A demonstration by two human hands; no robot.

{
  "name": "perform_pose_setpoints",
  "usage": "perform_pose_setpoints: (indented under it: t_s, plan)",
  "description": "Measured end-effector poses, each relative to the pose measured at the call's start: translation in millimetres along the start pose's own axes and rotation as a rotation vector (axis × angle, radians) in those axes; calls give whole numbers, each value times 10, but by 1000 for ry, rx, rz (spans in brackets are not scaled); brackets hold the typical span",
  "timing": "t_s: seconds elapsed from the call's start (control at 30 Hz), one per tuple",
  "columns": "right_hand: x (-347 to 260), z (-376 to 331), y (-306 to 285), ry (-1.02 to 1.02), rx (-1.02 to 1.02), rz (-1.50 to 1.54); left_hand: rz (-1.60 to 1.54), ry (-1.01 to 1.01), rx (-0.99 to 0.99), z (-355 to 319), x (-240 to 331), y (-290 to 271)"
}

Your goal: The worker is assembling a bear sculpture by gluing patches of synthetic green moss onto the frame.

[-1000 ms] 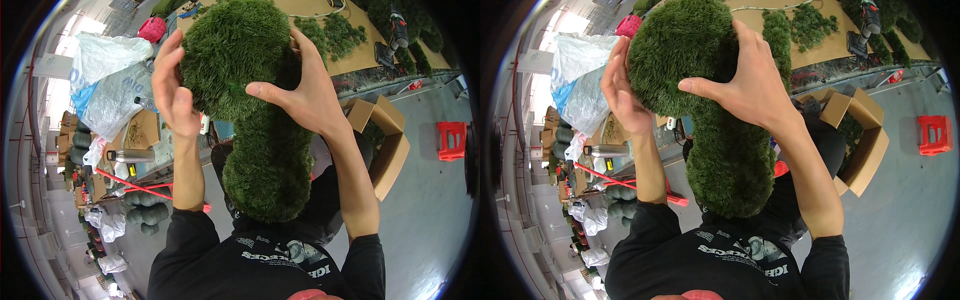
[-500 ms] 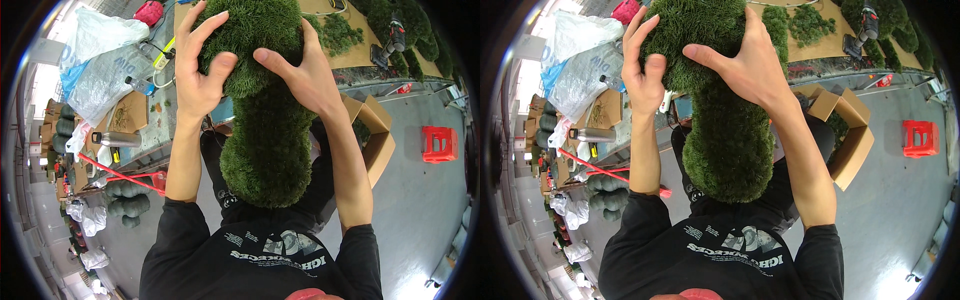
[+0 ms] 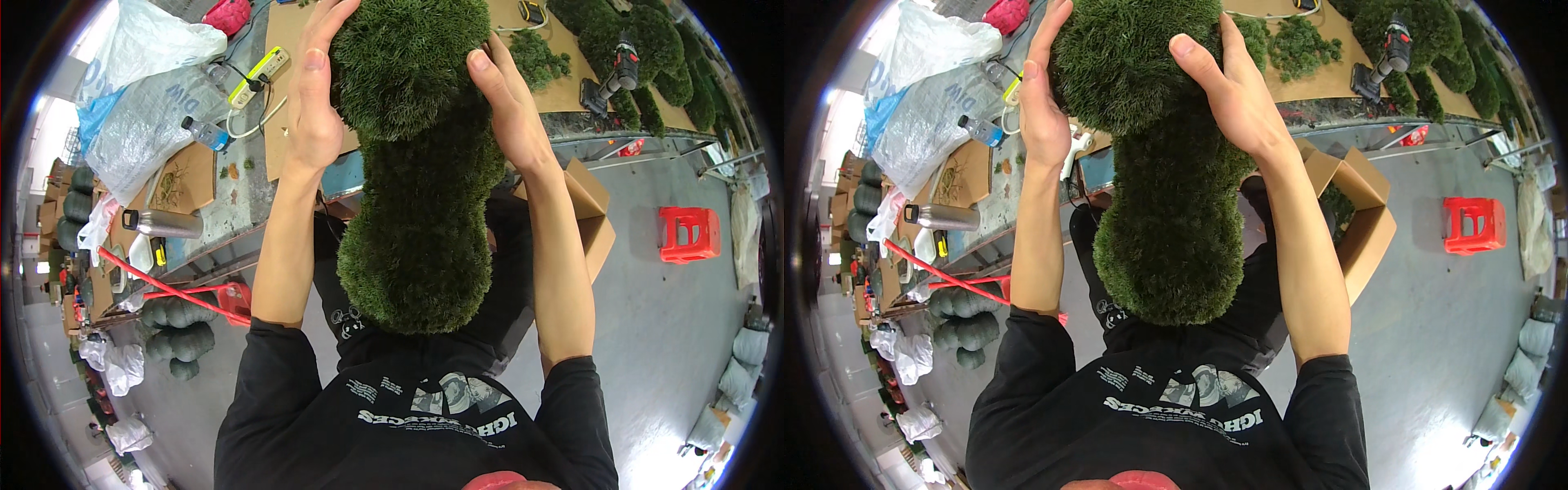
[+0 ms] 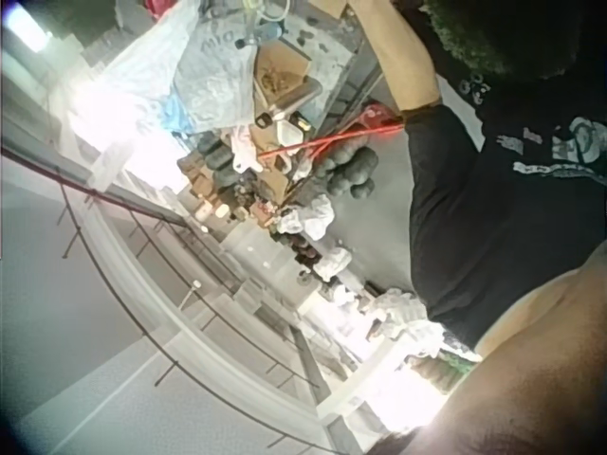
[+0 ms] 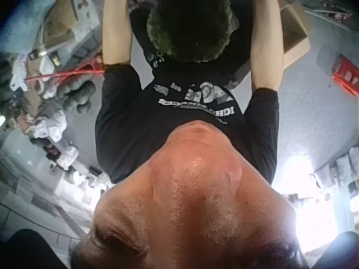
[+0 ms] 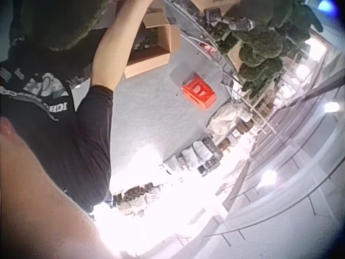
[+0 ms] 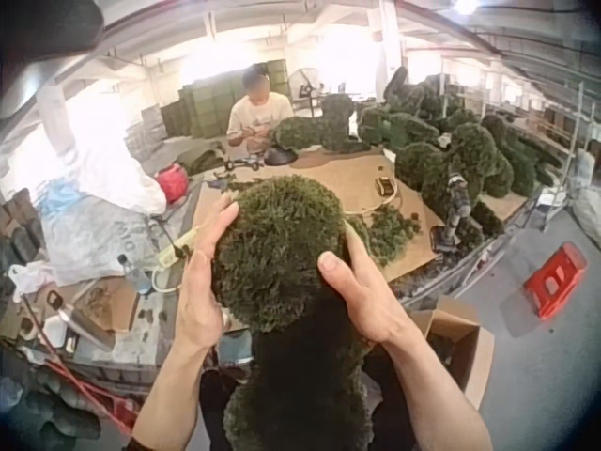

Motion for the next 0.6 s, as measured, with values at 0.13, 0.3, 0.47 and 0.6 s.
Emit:
perform_pose_setpoints:
  t_s: [0.13, 0.3, 0.47, 0.6]
  plan:
    - [156, -14, -25, 71, 19, -129, 34, -49, -26, 32, 12, 17]
    - [244, 45, -45, 135, 59, -187, -22, -24, -82, 73, -31, -31]
    - [256, 66, -3, 133, 59, -183, -128, -64, -51, -56, 78, -61]
    - [171, 75, 68, 95, 50, -114, -109, -9, 12, -192, -35, -32]
Point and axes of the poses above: each hand's wrist, its own z-axis towards the middle knuckle, its own y-axis out of the palm, x = y × z, the point moved 5 cm from there along z, towards the middle knuckle, and after that the axes turned 10 degrees about -z, right-handed, at the moved point
